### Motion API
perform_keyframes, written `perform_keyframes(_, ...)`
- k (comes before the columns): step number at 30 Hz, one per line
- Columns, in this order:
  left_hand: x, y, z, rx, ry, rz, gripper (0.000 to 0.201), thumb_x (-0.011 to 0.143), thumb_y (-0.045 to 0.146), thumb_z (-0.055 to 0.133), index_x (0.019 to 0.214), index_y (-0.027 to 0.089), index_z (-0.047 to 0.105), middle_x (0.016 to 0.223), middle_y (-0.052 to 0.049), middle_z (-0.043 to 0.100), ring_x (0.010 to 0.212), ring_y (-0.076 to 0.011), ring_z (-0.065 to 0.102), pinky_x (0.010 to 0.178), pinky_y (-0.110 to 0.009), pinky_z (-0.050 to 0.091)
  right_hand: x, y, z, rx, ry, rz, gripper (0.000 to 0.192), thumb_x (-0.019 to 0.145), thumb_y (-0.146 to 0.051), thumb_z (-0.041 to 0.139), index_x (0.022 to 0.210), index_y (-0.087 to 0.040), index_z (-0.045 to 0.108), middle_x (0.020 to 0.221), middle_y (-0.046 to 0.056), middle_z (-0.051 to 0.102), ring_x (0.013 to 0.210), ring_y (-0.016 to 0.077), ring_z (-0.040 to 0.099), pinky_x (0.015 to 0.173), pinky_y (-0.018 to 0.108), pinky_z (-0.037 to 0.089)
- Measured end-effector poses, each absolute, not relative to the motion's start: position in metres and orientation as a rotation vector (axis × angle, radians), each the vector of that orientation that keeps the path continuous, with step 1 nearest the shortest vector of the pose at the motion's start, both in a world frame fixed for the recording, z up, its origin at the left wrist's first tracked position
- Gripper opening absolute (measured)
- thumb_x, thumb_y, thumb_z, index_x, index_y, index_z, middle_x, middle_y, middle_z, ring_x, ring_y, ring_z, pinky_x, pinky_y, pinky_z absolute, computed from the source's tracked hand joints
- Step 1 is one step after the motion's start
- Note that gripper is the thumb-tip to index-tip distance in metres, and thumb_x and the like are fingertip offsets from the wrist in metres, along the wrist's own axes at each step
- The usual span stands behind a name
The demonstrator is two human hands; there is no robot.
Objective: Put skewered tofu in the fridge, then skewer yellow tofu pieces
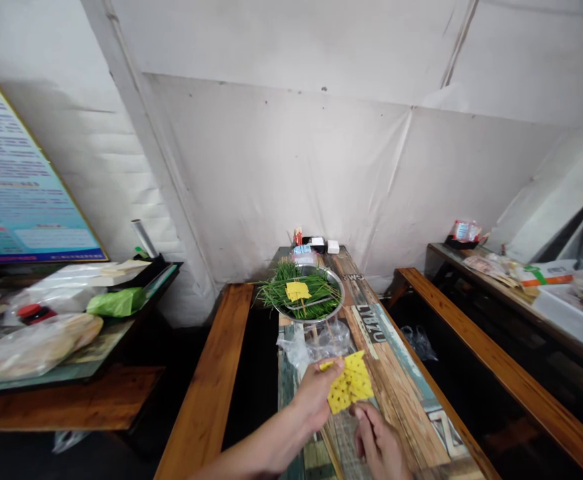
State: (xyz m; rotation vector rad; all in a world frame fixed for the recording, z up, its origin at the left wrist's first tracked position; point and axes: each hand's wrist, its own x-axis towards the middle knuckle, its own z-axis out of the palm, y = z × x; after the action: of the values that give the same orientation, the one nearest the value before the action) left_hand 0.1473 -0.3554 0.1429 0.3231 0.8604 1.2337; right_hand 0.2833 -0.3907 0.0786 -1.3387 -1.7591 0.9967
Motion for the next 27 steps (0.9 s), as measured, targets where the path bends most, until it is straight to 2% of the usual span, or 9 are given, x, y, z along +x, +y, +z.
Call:
perform_keyframes(2, 0.125, -0.348, 0.127, 0.255, 0.892, 1.27, 0.025, 0.061, 0.026, 0.069, 0.077, 0.01, 0.058, 0.073, -0.012, 0.067, 0.07, -0.0253, 0.064, 0.069, -0.039, 0.049, 0.272, -0.386, 0.065, -1.351, -1.793, 0.969, 0.048, 0.083, -0.054, 0.026, 0.085, -0.018, 0.057, 0.044, -0.002, 0.05, 0.04, 0.0135, 0.05, 0.044, 0.02, 0.039)
perform_keyframes(5, 0.09, -0.333, 0.104, 0.196, 0.933, 1.285, 0.02, 0.064, 0.023, 0.066, 0.078, 0.01, 0.057, 0.077, -0.014, 0.067, 0.073, -0.0273, 0.064, 0.072, -0.042, 0.048, 0.252, -0.376, 0.044, -1.326, -1.903, 0.915, 0.048, 0.082, -0.054, 0.03, 0.078, -0.018, 0.062, 0.052, 0.002, 0.058, 0.045, 0.0142, 0.055, 0.046, 0.019, 0.04)
perform_keyframes(9, 0.052, -0.296, 0.085, 0.155, 0.957, 1.265, 0.017, 0.068, 0.021, 0.062, 0.079, 0.009, 0.057, 0.078, -0.015, 0.067, 0.075, -0.0277, 0.064, 0.076, -0.043, 0.047, 0.21, -0.346, 0.034, -1.262, -1.968, 0.82, 0.043, 0.085, -0.044, 0.028, 0.078, -0.018, 0.061, 0.058, 0.003, 0.062, 0.052, 0.0142, 0.058, 0.052, 0.018, 0.042)
perform_keyframes(12, 0.022, -0.255, 0.087, 0.24, 0.851, 1.214, 0.022, 0.069, 0.026, 0.062, 0.082, 0.008, 0.057, 0.084, -0.016, 0.066, 0.084, -0.0268, 0.062, 0.08, -0.04, 0.045, 0.171, -0.297, 0.04, -1.344, -2.044, 0.661, 0.038, 0.088, -0.033, 0.026, 0.081, -0.017, 0.059, 0.068, 0.004, 0.065, 0.06, 0.0135, 0.06, 0.059, 0.018, 0.042)
perform_keyframes(16, -0.025, -0.221, 0.091, 0.388, 0.892, 1.335, 0.033, 0.067, 0.029, 0.065, 0.094, 0.014, 0.056, 0.106, -0.013, 0.061, 0.1, -0.0203, 0.056, 0.088, -0.031, 0.04, 0.123, -0.209, 0.047, -1.534, -2.085, 0.477, 0.031, 0.087, -0.021, 0.03, 0.083, -0.017, 0.06, 0.074, 0.004, 0.066, 0.068, 0.014, 0.061, 0.064, 0.02, 0.041)
perform_keyframes(19, -0.049, -0.233, 0.075, 0.407, 1.035, 1.274, 0.047, 0.063, 0.026, 0.069, 0.106, 0.016, 0.053, 0.114, -0.013, 0.056, 0.103, -0.02, 0.054, 0.087, -0.03, 0.038, 0.091, -0.149, 0.045, -1.65, -2.078, 0.403, 0.028, 0.087, -0.019, 0.034, 0.081, -0.016, 0.061, 0.077, 0.006, 0.066, 0.073, 0.0145, 0.061, 0.068, 0.023, 0.042)
perform_keyframes(21, -0.058, -0.255, 0.057, 0.432, 1.071, 1.172, 0.051, 0.062, 0.03, 0.069, 0.107, 0.015, 0.053, 0.112, -0.014, 0.057, 0.099, -0.0219, 0.056, 0.083, -0.031, 0.04, 0.073, -0.119, 0.041, -1.727, -2.07, 0.369, 0.026, 0.088, -0.022, 0.037, 0.082, -0.014, 0.06, 0.079, 0.006, 0.065, 0.075, 0.0141, 0.06, 0.07, 0.027, 0.043)
perform_keyframes(25, -0.07, -0.302, 0.025, 0.365, 1.078, 1.068, 0.046, 0.062, 0.036, 0.068, 0.101, 0.015, 0.058, 0.106, -0.014, 0.06, 0.092, -0.0214, 0.059, 0.078, -0.031, 0.042, 0.054, -0.092, 0.032, -1.804, -2.097, 0.364, 0.028, 0.085, -0.036, 0.045, 0.081, -0.012, 0.059, 0.08, 0.003, 0.063, 0.075, 0.013, 0.059, 0.071, 0.032, 0.045)
perform_keyframes(27, -0.074, -0.319, 0.015, 0.323, 1.089, 1.029, 0.045, 0.06, 0.038, 0.069, 0.098, 0.016, 0.059, 0.103, -0.013, 0.061, 0.092, -0.0211, 0.059, 0.079, -0.03, 0.042, 0.061, -0.1, 0.026, -1.832, -2.099, 0.363, 0.034, 0.086, -0.04, 0.043, 0.081, -0.011, 0.06, 0.079, 0.005, 0.064, 0.075, 0.0146, 0.06, 0.069, 0.03, 0.044)
